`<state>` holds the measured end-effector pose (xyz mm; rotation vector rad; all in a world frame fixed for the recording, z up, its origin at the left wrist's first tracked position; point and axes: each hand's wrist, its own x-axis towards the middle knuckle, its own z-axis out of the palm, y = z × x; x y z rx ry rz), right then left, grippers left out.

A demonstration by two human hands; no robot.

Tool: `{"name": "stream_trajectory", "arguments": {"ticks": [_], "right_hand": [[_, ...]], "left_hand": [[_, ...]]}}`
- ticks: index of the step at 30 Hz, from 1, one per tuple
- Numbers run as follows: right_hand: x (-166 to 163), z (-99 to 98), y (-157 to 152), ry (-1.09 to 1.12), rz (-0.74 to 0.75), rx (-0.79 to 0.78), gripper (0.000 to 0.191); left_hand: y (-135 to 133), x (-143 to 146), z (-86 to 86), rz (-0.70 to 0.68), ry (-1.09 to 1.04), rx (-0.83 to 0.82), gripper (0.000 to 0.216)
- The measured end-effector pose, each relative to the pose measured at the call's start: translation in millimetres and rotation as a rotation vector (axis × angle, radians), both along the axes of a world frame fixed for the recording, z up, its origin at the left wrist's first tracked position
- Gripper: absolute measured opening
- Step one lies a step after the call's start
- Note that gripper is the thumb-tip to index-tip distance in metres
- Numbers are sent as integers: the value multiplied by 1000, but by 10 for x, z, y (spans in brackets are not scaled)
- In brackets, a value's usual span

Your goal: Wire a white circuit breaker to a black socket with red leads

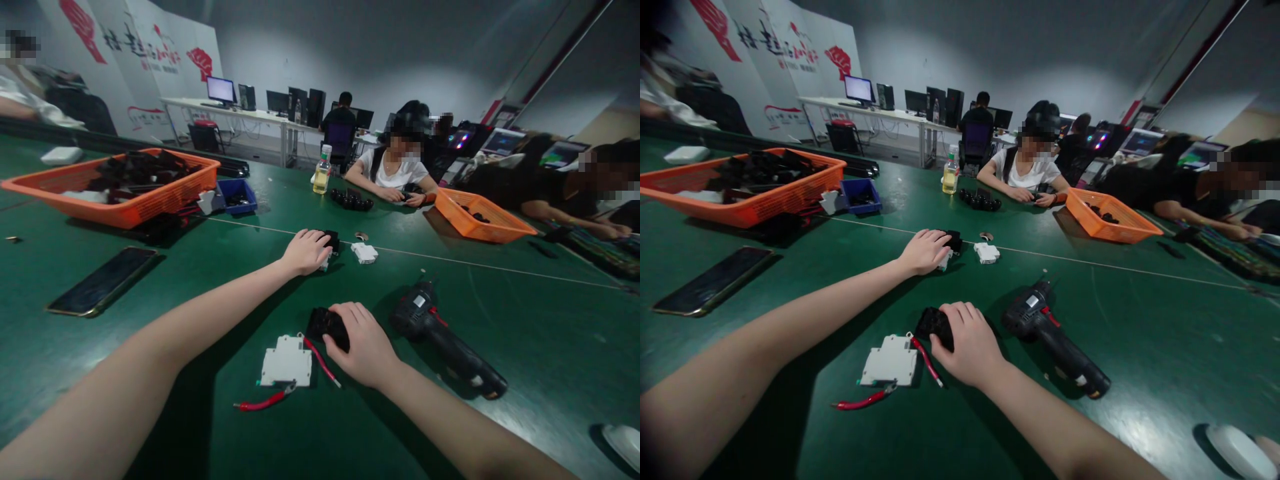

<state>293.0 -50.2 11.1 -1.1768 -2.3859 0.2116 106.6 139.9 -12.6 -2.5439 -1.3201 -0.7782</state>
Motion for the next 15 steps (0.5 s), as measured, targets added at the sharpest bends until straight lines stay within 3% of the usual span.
{"name": "stream_trajectory", "arguments": {"ticks": [9,12,15], "right_hand": [[-19,4,11,-32,-4,-10,34],[-16,0,-1,-33,3,3,34],[-13,-9,-16,-38,-7,36,34]], "left_hand": [[-118,-46,95,-80,-54,25,46],[-383,-179,130,-152,-54,-8,45],[-852,-489,138,-236,-38,-99,43]]}}
